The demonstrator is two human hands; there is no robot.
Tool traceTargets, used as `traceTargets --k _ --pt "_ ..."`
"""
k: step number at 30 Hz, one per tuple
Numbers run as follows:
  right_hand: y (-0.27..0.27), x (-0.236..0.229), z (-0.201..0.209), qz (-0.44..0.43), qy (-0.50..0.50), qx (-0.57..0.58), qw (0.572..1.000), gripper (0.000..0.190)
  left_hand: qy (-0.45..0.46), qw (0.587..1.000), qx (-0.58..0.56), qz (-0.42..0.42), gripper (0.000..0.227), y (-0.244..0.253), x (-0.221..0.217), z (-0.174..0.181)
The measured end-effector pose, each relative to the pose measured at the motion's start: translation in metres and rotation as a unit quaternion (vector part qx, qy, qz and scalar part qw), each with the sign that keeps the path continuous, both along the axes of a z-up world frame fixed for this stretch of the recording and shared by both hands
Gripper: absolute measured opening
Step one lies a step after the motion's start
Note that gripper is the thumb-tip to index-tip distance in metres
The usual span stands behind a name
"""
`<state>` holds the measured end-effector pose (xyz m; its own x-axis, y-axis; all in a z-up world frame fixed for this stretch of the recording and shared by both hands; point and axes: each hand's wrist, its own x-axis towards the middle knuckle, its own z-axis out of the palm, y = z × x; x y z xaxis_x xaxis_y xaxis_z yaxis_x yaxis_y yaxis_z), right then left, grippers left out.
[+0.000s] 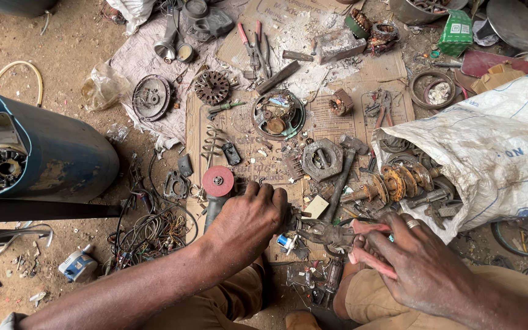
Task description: The person disassembles and repairs electric motors and mechanical components by hand and with tools on a cardboard surface on the ground. They use pliers to strip wires and remove parts from metal housings while collaborating with a helper.
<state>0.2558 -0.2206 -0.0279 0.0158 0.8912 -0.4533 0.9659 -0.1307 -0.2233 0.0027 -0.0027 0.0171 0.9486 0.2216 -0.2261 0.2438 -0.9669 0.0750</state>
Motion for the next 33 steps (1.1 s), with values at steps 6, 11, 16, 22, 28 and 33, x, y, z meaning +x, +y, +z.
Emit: traceTargets --k 6,11,16,22,28,33 --pt "0.002 -0.004 0.009 0.031 -0.015 0.079 0.996 0.067 -0.024 1.000 0.015 0.008 0.042 -0.001 0.002 0.003" --pt "0.015 -0.015 0.028 0.013 -0.035 -0.013 0.999 0.060 0.033 0.999 0.024 -0.022 0.045 -0.002 0.006 0.006" --pt "0.007 -0.008 0.012 0.030 -0.039 0.017 0.999 0.056 0.080 0.997 0.016 -0.013 0.048 -0.002 0.010 0.006" --pt "0.005 0.002 -0.004 0.180 -0.237 0.164 0.941 0.042 0.144 0.952 -0.243 0.116 0.038 0.005 0.008 -0.001" --pt "0.015 -0.009 0.029 0.179 -0.310 0.222 0.907 0.033 0.197 0.866 -0.429 0.163 0.074 0.020 0.004 -0.013" --pt "0.019 -0.012 0.043 0.148 -0.358 0.242 0.890 0.033 0.019 0.863 -0.483 0.148 0.070 0.030 -0.006 -0.034"
